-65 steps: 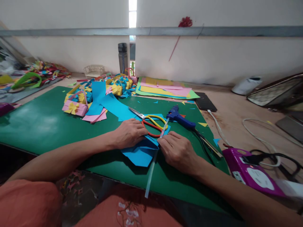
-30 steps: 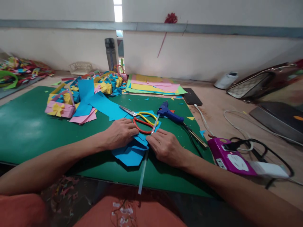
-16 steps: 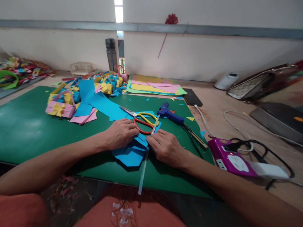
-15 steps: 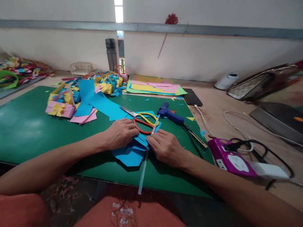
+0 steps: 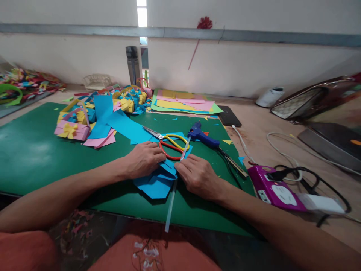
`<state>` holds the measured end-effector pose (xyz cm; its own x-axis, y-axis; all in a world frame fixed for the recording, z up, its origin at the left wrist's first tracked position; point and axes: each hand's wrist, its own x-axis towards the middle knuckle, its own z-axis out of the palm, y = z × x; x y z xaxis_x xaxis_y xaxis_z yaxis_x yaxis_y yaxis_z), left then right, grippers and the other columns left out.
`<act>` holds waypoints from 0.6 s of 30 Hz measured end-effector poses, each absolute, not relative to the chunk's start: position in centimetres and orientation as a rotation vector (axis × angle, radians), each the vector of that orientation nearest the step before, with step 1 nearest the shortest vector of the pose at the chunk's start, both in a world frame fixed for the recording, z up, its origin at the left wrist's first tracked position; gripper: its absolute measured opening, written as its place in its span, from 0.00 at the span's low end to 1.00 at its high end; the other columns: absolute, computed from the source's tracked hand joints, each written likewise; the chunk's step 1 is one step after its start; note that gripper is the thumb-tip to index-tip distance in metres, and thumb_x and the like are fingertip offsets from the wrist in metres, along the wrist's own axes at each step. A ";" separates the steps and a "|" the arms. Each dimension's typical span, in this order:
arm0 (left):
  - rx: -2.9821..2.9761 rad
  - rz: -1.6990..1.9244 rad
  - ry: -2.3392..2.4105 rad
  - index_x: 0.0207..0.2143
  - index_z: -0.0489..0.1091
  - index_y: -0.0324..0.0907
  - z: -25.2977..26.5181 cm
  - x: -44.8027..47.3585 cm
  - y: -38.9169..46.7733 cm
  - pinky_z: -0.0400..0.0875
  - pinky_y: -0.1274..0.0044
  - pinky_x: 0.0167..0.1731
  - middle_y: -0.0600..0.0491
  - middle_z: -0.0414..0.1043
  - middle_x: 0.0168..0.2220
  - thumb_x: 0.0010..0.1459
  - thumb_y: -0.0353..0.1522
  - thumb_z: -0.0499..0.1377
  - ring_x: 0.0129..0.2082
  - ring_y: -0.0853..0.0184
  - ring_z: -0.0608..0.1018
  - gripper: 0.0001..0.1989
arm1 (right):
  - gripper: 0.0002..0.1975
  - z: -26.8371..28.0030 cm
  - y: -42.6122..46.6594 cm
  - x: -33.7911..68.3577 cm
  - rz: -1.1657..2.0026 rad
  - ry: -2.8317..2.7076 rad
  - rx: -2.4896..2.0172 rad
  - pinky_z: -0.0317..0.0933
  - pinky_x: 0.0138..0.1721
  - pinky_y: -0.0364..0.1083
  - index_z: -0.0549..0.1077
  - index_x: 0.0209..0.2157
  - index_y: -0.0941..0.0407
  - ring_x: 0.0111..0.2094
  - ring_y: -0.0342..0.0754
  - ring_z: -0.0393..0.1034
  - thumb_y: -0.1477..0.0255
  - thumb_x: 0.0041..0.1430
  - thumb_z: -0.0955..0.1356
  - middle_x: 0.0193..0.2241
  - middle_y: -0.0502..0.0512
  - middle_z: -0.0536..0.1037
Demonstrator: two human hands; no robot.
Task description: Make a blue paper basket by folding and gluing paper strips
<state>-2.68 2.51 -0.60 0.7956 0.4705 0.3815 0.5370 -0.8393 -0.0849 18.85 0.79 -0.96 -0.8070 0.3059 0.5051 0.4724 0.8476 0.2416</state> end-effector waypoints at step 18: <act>-2.820 -0.462 -0.789 0.34 0.71 0.38 -0.3 -2.6 2.3 0.69 0.72 0.34 0.50 0.75 0.34 0.54 0.26 0.52 0.34 0.63 0.74 0.09 | 0.16 -1.0 0.8 18.9 -0.503 -2.565 -0.558 0.54 0.29 0.43 0.69 0.24 0.58 0.22 0.45 0.55 0.79 0.61 0.55 0.18 0.51 0.64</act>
<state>-2.62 2.34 -0.25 0.8111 0.4749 0.3414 0.5299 -0.8437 -0.0854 18.93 0.83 -0.96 -0.8097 0.2942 0.5078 0.4643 0.8504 0.2477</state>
